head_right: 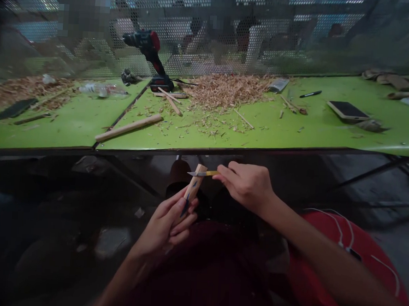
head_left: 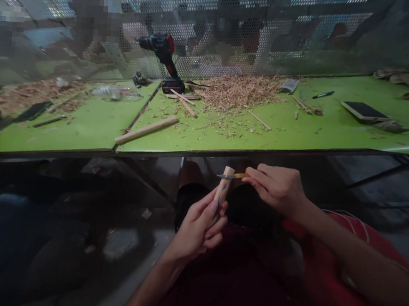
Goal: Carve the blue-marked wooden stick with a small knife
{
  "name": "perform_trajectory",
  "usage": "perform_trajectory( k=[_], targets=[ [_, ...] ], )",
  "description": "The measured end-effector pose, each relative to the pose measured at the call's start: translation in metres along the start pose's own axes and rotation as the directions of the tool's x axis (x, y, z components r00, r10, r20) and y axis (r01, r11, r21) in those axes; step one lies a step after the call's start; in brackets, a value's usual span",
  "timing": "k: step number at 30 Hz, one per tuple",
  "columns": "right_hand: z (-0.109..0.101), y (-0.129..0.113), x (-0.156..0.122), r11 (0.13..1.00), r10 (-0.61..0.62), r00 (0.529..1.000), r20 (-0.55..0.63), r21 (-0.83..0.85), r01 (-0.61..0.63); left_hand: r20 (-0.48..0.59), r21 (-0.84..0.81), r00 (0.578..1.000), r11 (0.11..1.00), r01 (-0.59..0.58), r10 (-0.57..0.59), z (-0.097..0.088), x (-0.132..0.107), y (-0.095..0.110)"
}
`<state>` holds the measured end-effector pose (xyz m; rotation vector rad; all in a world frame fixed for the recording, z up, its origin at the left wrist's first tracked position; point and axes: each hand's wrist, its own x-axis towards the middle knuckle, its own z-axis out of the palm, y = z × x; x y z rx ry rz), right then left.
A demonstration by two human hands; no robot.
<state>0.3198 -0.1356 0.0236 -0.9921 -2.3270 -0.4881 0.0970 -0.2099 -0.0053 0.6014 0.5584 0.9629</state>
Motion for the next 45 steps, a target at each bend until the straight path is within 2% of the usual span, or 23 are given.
perform_trajectory(
  k=[2,6,14,20,24,29,31,34,36,38,40,42,45],
  targets=[
    [0.000,0.008,0.000,1.000,0.002,1.000,-0.007,0.013,-0.002,0.004,0.001,1.000,1.000,0.007,-0.007,0.000,0.000,0.000],
    [-0.001,0.016,-0.004,0.994,-0.078,0.997,0.019,0.072,0.077,-0.001,0.007,1.000,1.000,0.030,-0.030,-0.002,-0.001,-0.002],
    [-0.005,-0.018,-0.007,0.955,0.049,0.995,0.090,0.288,-0.073,-0.011,0.001,1.000,1.000,0.007,-0.007,-0.004,-0.003,-0.011],
    [-0.003,-0.012,-0.003,0.969,0.062,0.996,0.068,0.235,-0.076,-0.107,0.042,0.994,0.999,0.012,-0.007,-0.004,-0.006,-0.010],
    [-0.001,-0.003,-0.001,0.974,0.041,0.999,0.035,0.220,-0.048,-0.069,0.091,0.998,0.996,0.001,0.006,-0.007,-0.005,-0.008],
    [0.001,-0.005,0.000,0.984,-0.003,1.000,0.018,0.177,-0.001,-0.048,0.121,0.999,0.993,0.006,0.000,-0.007,-0.004,-0.004],
    [0.001,0.002,0.000,0.986,-0.027,0.999,0.025,0.167,0.022,-0.050,0.122,0.999,0.993,0.005,0.001,-0.007,-0.006,-0.003],
    [-0.005,0.031,0.001,0.995,0.022,1.000,0.004,0.099,-0.023,-0.074,0.116,0.997,0.992,0.044,-0.035,-0.010,-0.015,-0.004],
    [-0.016,0.055,0.003,0.990,0.127,0.981,-0.144,0.087,-0.115,-0.093,0.097,0.993,0.991,0.088,-0.079,-0.013,-0.023,-0.006],
    [-0.027,0.067,0.006,0.963,0.253,0.940,-0.228,0.155,-0.221,-0.102,0.063,0.990,0.993,0.104,-0.097,-0.016,-0.027,-0.008],
    [-0.034,0.058,0.007,0.928,0.331,0.936,-0.120,0.222,-0.300,-0.091,0.032,0.992,0.995,0.091,-0.088,-0.018,-0.026,-0.009],
    [-0.032,0.032,0.005,0.915,0.280,0.957,-0.077,0.323,-0.242,-0.041,0.000,0.996,0.997,0.076,-0.076,-0.018,-0.021,-0.009],
    [-0.018,-0.015,-0.003,0.871,0.245,0.968,0.048,0.429,-0.242,0.026,-0.043,0.998,0.997,0.064,-0.062,-0.015,-0.014,-0.009]
  ],
)
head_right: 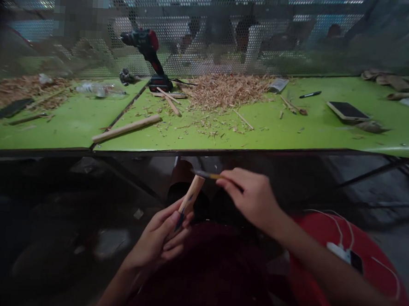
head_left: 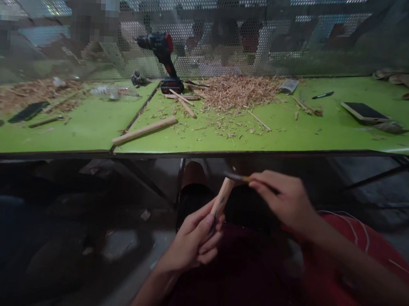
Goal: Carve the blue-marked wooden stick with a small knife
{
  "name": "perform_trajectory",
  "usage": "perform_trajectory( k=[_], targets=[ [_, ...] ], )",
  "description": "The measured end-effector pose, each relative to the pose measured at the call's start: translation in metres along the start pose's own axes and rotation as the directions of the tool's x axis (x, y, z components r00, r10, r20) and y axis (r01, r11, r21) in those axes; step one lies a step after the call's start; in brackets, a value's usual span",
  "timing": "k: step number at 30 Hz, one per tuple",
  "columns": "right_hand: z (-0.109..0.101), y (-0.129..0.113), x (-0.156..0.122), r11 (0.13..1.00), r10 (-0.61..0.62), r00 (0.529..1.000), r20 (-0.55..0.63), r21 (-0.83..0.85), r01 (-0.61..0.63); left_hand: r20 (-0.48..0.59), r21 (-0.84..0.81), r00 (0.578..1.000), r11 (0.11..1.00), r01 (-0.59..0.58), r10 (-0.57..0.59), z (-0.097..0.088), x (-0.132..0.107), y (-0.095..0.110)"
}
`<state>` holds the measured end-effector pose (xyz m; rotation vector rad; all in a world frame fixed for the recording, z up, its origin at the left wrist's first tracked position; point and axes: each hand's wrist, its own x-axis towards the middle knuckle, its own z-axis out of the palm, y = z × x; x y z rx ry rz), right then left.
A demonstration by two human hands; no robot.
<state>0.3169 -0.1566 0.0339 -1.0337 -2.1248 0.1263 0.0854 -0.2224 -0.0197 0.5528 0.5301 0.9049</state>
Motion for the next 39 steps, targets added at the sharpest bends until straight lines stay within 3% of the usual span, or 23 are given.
perform_trajectory(
  k=[2,5,10,17,23,28,31,32,34,35,36,39],
  targets=[
    [0.018,-0.012,-0.011,0.999,-0.041,0.997,0.063,-0.022,0.043,0.013,-0.017,1.000,1.000,-0.010,0.011,0.002,0.002,0.000],
    [0.028,-0.015,-0.017,0.974,-0.129,0.989,0.069,-0.177,0.140,0.038,-0.028,0.998,0.999,-0.040,0.041,0.003,0.003,0.000],
    [0.024,-0.002,-0.009,0.889,-0.280,0.958,0.056,-0.362,0.281,0.058,-0.040,0.997,0.998,-0.040,0.042,0.004,0.003,0.001],
    [0.023,0.018,-0.001,0.894,-0.281,0.956,0.090,-0.338,0.294,0.045,-0.060,0.999,0.998,-0.020,0.023,0.002,0.003,0.005],
    [0.020,0.019,0.001,0.816,-0.397,0.914,0.090,-0.422,0.396,0.055,-0.103,0.998,0.995,-0.001,0.006,-0.001,0.002,0.003],
    [0.016,0.017,0.006,0.772,-0.422,0.894,0.149,-0.457,0.441,0.065,-0.112,0.997,0.993,0.037,-0.030,-0.003,-0.003,0.006],
    [0.001,0.037,0.015,0.756,-0.384,0.915,0.127,-0.526,0.390,0.102,-0.108,0.994,0.992,0.062,-0.051,-0.006,-0.015,0.009],
    [-0.007,0.046,0.018,0.763,-0.318,0.946,0.056,-0.577,0.291,0.124,-0.109,0.991,0.992,0.067,-0.053,-0.007,-0.020,0.009],
    [-0.023,0.060,0.024,0.807,-0.302,0.946,-0.114,-0.560,0.190,0.157,-0.120,0.986,0.990,0.072,-0.053,-0.009,-0.028,0.009],
    [-0.030,0.062,0.026,0.845,-0.199,0.970,-0.138,-0.525,0.098,0.155,-0.124,0.987,0.991,0.055,-0.036,-0.009,-0.029,0.008],
    [-0.034,0.061,0.026,0.880,-0.190,0.968,-0.163,-0.466,0.094,0.137,-0.121,0.990,0.992,0.048,-0.031,-0.009,-0.029,0.007],
    [-0.029,0.038,0.019,0.950,-0.108,0.991,-0.085,-0.303,0.078,0.153,-0.127,0.988,0.992,0.009,0.011,-0.007,-0.021,0.003]
  ],
)
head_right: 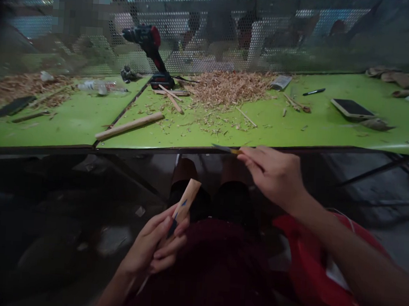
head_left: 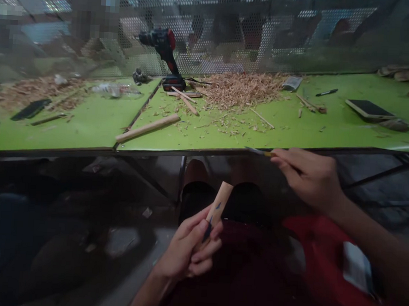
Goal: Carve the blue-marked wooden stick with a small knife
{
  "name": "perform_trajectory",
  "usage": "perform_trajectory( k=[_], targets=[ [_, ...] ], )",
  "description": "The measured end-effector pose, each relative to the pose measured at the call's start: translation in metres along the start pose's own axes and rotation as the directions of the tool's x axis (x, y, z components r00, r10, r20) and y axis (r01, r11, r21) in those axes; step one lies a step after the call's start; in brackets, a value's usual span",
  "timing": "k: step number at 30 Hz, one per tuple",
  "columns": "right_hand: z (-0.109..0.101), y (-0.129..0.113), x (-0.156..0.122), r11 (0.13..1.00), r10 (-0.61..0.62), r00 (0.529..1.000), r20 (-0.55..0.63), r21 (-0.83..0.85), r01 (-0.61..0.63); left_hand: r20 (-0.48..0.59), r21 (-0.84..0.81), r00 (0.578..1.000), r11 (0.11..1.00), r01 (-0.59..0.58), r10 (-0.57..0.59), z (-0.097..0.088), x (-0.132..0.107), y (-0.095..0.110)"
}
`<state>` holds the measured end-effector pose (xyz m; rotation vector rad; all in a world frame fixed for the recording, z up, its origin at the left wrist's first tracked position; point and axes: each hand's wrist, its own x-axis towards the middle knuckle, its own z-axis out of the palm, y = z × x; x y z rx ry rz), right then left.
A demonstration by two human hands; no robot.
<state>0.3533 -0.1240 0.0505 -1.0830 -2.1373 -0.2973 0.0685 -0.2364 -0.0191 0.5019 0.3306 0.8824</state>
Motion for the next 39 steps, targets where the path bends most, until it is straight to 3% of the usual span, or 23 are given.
perform_trajectory(
  k=[4,8,11,12,14,16,17,18,20,24,26,28,30,33,36,38,39],
  targets=[
    [0.017,-0.041,-0.020,0.960,0.106,0.993,0.060,0.254,-0.118,0.018,-0.015,0.999,0.999,-0.035,0.035,-0.002,0.012,-0.004],
    [0.034,-0.064,-0.039,0.893,0.152,0.976,0.156,0.402,-0.203,-0.027,-0.026,1.000,1.000,-0.016,0.015,-0.005,0.019,-0.004],
    [0.044,-0.076,-0.048,0.760,0.249,0.931,0.266,0.543,-0.358,-0.073,-0.024,0.995,0.997,-0.073,0.071,-0.005,0.026,-0.005],
    [0.047,-0.081,-0.050,0.654,0.324,0.889,0.325,0.602,-0.458,-0.110,-0.014,0.986,0.992,-0.125,0.123,-0.005,0.029,-0.006],
    [0.057,-0.090,-0.054,0.314,0.462,0.742,0.486,0.693,-0.649,-0.193,0.025,0.953,0.972,-0.233,0.233,-0.003,0.036,-0.008],
    [0.069,-0.100,-0.058,-0.054,0.503,0.580,0.640,0.694,-0.718,-0.237,0.078,0.918,0.948,-0.309,0.319,-0.002,0.042,-0.009],
    [0.075,-0.105,-0.060,-0.188,0.494,0.523,0.695,0.672,-0.716,-0.239,0.105,0.902,0.933,-0.345,0.360,-0.003,0.045,-0.010],
    [0.080,-0.108,-0.063,-0.280,0.477,0.485,0.733,0.650,-0.707,-0.232,0.139,0.883,0.912,-0.386,0.409,-0.004,0.047,-0.009],
    [0.089,-0.113,-0.067,-0.379,0.440,0.443,0.781,0.609,-0.697,-0.207,0.222,0.822,0.843,-0.489,0.531,-0.007,0.049,-0.008],
    [0.098,-0.111,-0.073,-0.480,0.343,0.374,0.862,0.503,-0.719,-0.079,0.400,0.685,0.653,-0.644,0.724,-0.016,0.050,-0.001],
    [0.101,-0.105,-0.072,-0.551,0.284,0.335,0.899,0.438,-0.710,0.033,0.503,0.646,0.546,-0.670,0.763,-0.019,0.049,0.003],
    [0.103,-0.101,-0.067,-0.595,0.253,0.335,0.908,0.419,-0.686,0.153,0.608,0.612,0.415,-0.677,0.776,-0.020,0.046,0.005],
    [0.105,-0.100,-0.059,-0.589,0.252,0.359,0.899,0.437,-0.680,0.218,0.686,0.605,0.321,-0.653,0.766,-0.019,0.044,0.005],
    [0.104,-0.105,-0.045,-0.573,0.228,0.382,0.896,0.441,-0.691,0.256,0.760,0.644,0.261,-0.595,0.721,-0.017,0.041,0.002],
    [0.099,-0.109,-0.031,-0.534,0.223,0.424,0.878,0.474,-0.700,0.345,0.821,0.652,0.120,-0.558,0.676,-0.016,0.039,0.000],
    [0.093,-0.107,-0.023,-0.464,0.289,0.475,0.831,0.555,-0.690,0.303,0.853,0.632,0.093,-0.514,0.713,-0.016,0.037,0.000],
    [0.090,-0.104,-0.019,-0.420,0.346,0.497,0.796,0.605,-0.677,0.214,0.864,0.628,0.155,-0.479,0.748,-0.015,0.036,-0.001]
  ],
)
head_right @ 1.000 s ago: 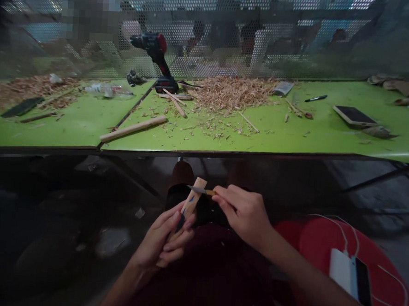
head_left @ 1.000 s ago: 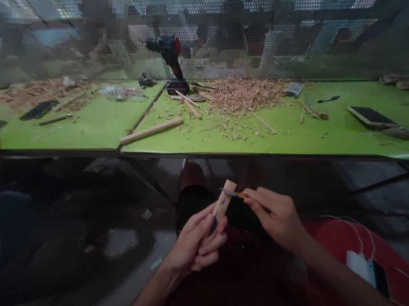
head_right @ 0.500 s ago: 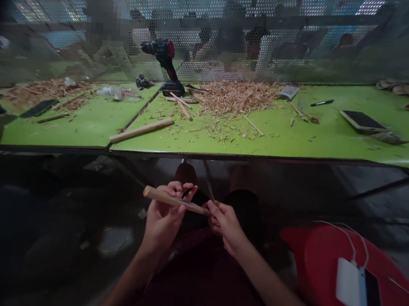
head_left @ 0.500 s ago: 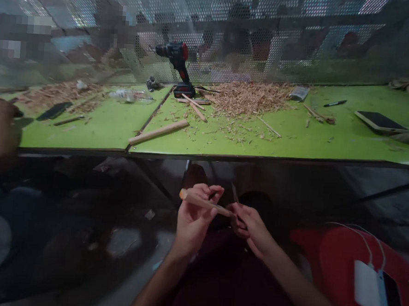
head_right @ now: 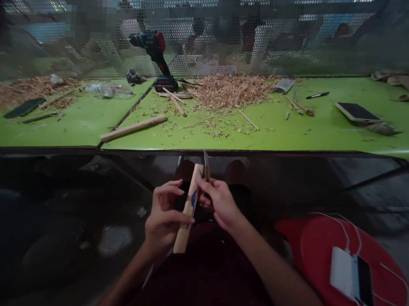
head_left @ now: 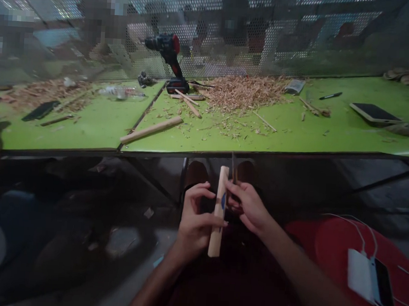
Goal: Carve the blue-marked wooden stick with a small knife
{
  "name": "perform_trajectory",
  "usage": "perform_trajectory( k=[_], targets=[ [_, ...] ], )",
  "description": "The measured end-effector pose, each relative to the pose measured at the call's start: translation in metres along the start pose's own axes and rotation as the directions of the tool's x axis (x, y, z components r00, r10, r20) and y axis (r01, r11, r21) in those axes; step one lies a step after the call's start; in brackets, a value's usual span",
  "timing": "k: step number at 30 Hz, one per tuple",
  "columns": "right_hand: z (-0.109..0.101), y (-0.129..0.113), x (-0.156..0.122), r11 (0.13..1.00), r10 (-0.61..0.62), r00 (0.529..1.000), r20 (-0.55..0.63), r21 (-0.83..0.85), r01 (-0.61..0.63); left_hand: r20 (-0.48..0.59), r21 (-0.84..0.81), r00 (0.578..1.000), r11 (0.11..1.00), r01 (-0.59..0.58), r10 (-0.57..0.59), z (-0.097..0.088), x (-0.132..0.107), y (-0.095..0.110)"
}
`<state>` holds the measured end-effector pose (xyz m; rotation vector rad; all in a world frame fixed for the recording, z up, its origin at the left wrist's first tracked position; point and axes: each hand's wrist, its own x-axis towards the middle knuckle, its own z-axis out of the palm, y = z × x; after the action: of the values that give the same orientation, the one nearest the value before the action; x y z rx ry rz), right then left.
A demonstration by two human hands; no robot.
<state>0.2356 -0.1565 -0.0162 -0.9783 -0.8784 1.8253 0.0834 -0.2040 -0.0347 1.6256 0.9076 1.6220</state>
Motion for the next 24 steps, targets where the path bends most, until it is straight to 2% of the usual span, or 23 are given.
perform_trajectory(
  k=[1,2,3,4,5,6,7,9,11,14,16,19,22,24],
  targets=[
    [0.000,-0.005,0.001,0.998,-0.063,0.997,-0.044,-0.031,0.061,-0.064,-0.063,0.992,0.992,0.107,-0.111,0.001,-0.001,0.001],
    [-0.001,-0.010,0.002,0.991,-0.122,0.989,-0.088,-0.066,0.117,-0.087,-0.172,0.963,0.956,0.237,-0.254,0.002,-0.003,0.002],
    [-0.001,-0.014,0.004,0.981,-0.175,0.977,-0.120,-0.106,0.163,-0.044,-0.300,0.913,0.877,0.375,-0.406,0.003,-0.004,0.003],
    [0.000,-0.017,0.006,0.968,-0.221,0.965,-0.139,-0.149,0.200,0.069,-0.417,0.849,0.758,0.501,-0.523,0.006,-0.006,0.004],
    [0.001,-0.019,0.007,0.954,-0.259,0.955,-0.147,-0.194,0.229,0.220,-0.498,0.786,0.626,0.600,-0.578,0.009,-0.008,0.004],
    [0.003,-0.020,0.009,0.937,-0.292,0.946,-0.145,-0.242,0.252,0.358,-0.533,0.728,0.513,0.673,-0.585,0.012,-0.009,0.005],
    [0.004,-0.021,0.011,0.915,-0.323,0.938,-0.130,-0.296,0.274,0.454,-0.537,0.681,0.434,0.724,-0.575,0.015,-0.010,0.005],
    [0.005,-0.023,0.012,0.842,-0.399,0.914,-0.066,-0.421,0.337,0.522,-0.525,0.631,0.367,0.768,-0.574,0.019,-0.009,0.006],
    [0.001,-0.025,0.009,0.706,-0.494,0.869,0.024,-0.573,0.417,0.512,-0.524,0.611,0.344,0.779,-0.604,0.019,-0.006,0.008],
    [-0.013,-0.029,-0.002,0.403,-0.570,0.803,0.175,-0.793,0.458,0.505,-0.549,0.610,0.319,0.773,-0.611,0.012,0.002,0.010],
    [-0.021,-0.030,-0.012,0.203,-0.513,0.806,0.297,-0.870,0.450,0.502,-0.555,0.619,0.324,0.766,-0.605,0.007,0.007,0.011],
    [-0.024,-0.031,-0.024,-0.107,-0.393,0.805,0.444,-0.892,0.439,0.478,-0.541,0.642,0.375,0.753,-0.599,0.006,0.010,0.013],
    [-0.018,-0.033,-0.025,-0.403,-0.330,0.796,0.507,-0.839,0.367,0.408,-0.492,0.649,0.445,0.749,-0.642,0.012,0.010,0.016],
    [-0.014,-0.037,-0.021,-0.514,-0.305,0.815,0.493,-0.805,0.295,0.354,-0.459,0.654,0.486,0.744,-0.668,0.018,0.010,0.017]
  ],
)
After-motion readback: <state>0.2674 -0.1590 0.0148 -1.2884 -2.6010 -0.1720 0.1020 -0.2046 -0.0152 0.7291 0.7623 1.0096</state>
